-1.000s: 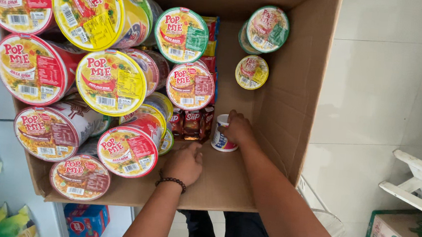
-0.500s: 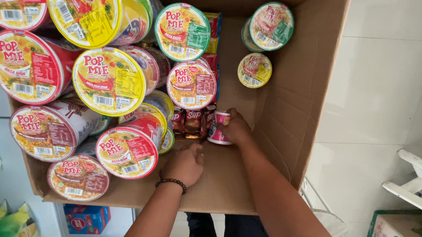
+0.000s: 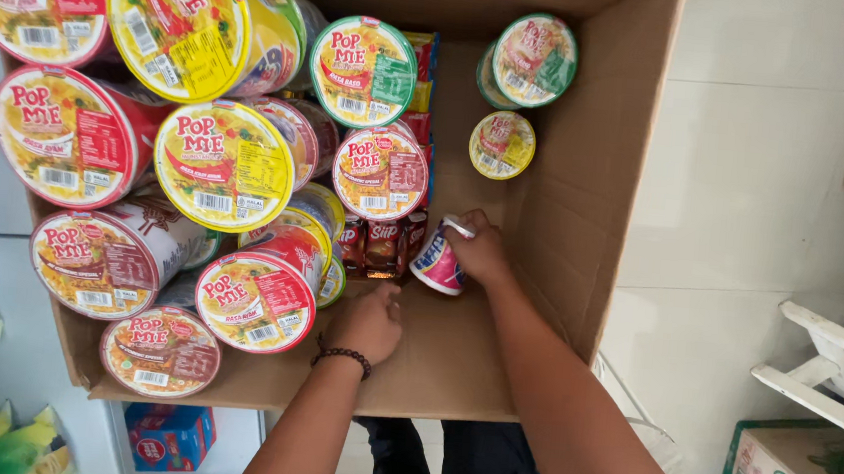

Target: The person takes noodle cups from a cardboard box on the floor and places them onto a white shelf, stacking some of the cups.

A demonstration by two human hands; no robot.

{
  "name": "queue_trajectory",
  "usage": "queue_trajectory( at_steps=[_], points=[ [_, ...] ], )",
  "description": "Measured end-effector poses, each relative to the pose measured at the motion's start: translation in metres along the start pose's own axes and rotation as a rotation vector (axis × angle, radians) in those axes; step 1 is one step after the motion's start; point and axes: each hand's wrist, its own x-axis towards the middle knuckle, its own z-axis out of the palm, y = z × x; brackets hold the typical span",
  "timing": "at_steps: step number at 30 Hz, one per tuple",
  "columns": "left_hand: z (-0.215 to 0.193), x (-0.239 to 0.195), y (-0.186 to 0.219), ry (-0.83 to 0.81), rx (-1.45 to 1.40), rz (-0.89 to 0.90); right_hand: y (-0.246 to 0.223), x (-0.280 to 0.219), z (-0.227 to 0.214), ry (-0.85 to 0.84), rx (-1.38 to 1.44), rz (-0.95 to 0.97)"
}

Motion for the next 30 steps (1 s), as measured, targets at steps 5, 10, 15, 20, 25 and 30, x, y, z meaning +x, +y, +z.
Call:
queue_trajectory(
  at_steps=[5,10,15,20,25,30],
  points=[
    [-0.005,-0.011,0.010,0.041,-0.165,0.073,-0.014,-0.021,-0.029,0.116,0.216,0.164],
    [0.013,0.001,0.006,0.082,-0.255,0.066,-0.055,-0.074,-0.066,0.077,0.619,0.255],
    [-0.003,-0.041,0.037,0.116,-0.367,0.089,-0.080,-0.108,-0.090,0.032,0.884,0.310],
    [0.008,-0.040,0.045,0.215,-0.747,0.224,-0.073,-0.100,-0.092,-0.029,1.152,0.353],
    [-0.004,-0.066,0.064,0.251,-0.865,0.316,-0.094,-0.126,-0.117,-0.091,1.216,0.324],
    [-0.022,-0.094,0.080,0.299,-0.933,0.386,-0.120,-0.157,-0.140,-0.171,1.152,0.267]
  ],
)
